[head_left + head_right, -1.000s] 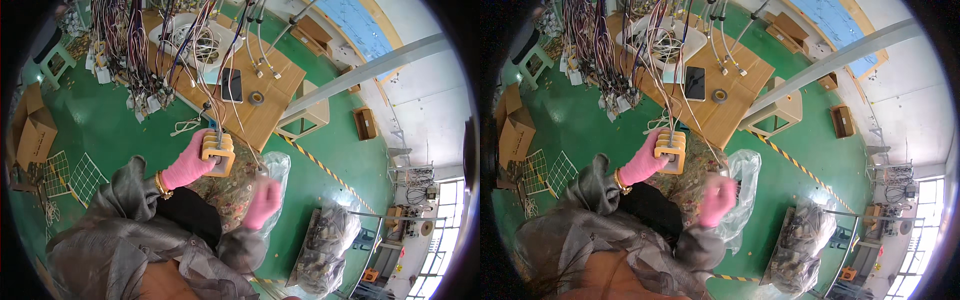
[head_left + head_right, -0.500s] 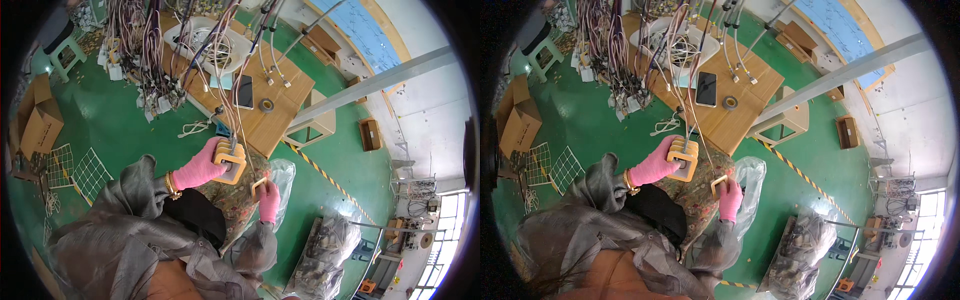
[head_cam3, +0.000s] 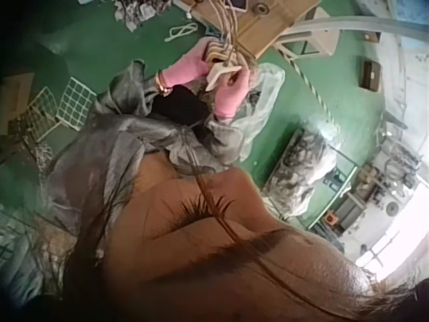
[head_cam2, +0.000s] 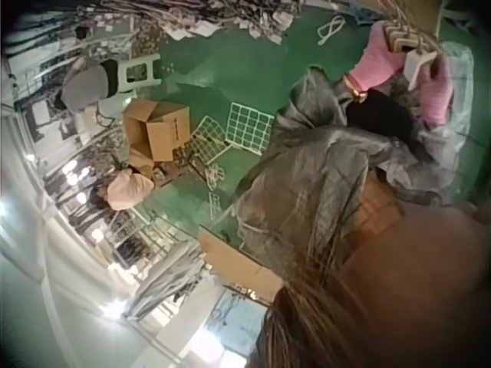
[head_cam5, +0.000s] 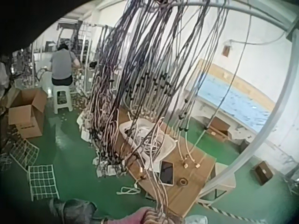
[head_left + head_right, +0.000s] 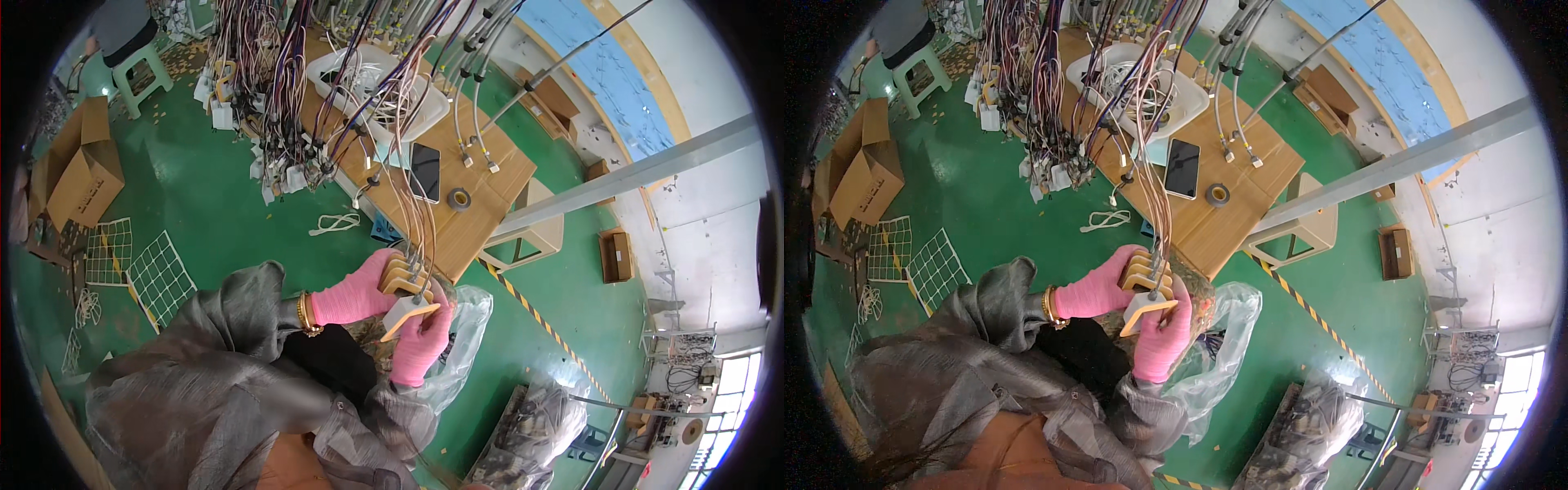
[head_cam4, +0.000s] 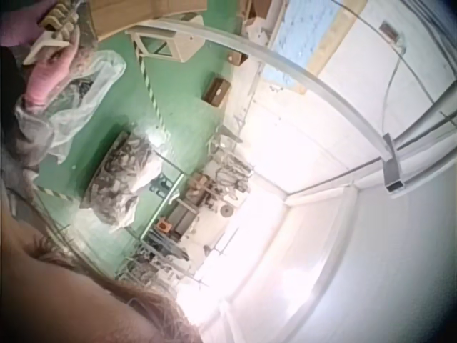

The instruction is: Assembling complex wire harnesses by inserting wires into connector housings and organizing wire bundles.

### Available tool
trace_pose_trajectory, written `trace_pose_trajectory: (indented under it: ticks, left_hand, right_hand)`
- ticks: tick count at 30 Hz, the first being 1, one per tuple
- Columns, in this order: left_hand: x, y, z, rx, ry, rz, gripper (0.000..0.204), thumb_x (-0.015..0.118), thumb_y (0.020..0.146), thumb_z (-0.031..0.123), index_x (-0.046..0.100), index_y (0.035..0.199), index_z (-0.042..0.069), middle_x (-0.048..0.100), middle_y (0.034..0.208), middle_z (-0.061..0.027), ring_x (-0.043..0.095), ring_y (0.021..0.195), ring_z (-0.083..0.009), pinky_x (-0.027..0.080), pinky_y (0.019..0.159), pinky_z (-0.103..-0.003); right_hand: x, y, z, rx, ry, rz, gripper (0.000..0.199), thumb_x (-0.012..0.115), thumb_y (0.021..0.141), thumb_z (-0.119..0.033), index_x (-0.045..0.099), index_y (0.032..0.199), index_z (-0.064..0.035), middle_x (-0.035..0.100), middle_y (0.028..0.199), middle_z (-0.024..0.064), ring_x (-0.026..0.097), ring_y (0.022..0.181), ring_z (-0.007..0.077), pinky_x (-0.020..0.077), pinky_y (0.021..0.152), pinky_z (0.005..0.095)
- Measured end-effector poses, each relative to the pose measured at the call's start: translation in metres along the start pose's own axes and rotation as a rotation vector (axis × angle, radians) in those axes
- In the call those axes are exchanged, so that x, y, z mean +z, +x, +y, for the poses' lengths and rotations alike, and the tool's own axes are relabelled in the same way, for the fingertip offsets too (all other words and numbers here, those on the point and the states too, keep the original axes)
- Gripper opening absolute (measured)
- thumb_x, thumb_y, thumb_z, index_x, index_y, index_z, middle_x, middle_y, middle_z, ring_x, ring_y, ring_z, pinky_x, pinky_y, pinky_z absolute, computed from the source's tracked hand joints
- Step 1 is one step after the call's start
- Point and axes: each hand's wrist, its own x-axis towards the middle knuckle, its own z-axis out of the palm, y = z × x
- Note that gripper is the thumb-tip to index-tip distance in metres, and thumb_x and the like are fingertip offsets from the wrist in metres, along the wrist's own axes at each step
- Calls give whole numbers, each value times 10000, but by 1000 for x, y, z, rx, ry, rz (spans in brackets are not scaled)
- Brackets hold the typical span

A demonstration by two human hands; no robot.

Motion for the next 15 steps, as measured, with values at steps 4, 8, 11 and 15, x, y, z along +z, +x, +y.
trace_pose_trajectory:
  ticks: [4, 8, 11, 15]
  left_hand:
    - [-14, 1, 5, -12, 88, -137, 764, 745, 816, 225, 296, 1381, -23, 524, 1208, -117, 527, 1110, -159, 443, 963, -300]
    - [-16, 1, 5, -13, -38, -271, 769, 723, 838, 238, 272, 1404, -21, 508, 1236, -113, 512, 1129, -152, 431, 985, -299]
    - [-13, 0, 3, 24, -71, -237, 774, 708, 847, 226, 247, 1419, -17, 489, 1269, -109, 494, 1159, -154, 418, 999, -301]
    - [-24, 2, 4, -33, -239, -328, 790, 704, 836, 197, 225, 1427, -15, 462, 1308, -106, 471, 1196, -165, 405, 1016, -315]
  right_hand:
    - [-6, -3, 4, 69, 2, 30, 324, 554, 913, -27, 540, 1235, 6, 635, 1063, 68, 605, 871, 120, 499, 783, 256]
    - [-6, -4, 0, 74, -91, 91, 333, 591, 907, -59, 548, 1231, 1, 643, 1076, 83, 599, 868, 119, 493, 769, 260]
    - [1, -8, -5, -29, -134, 126, 328, 600, 906, -67, 550, 1223, 3, 650, 1050, 83, 600, 880, 110, 492, 774, 255]
    - [1, -10, -9, -9, -106, 164, 243, 549, 910, -25, 529, 1142, 45, 630, 1012, 116, 592, 902, 156, 487, 822, 282]
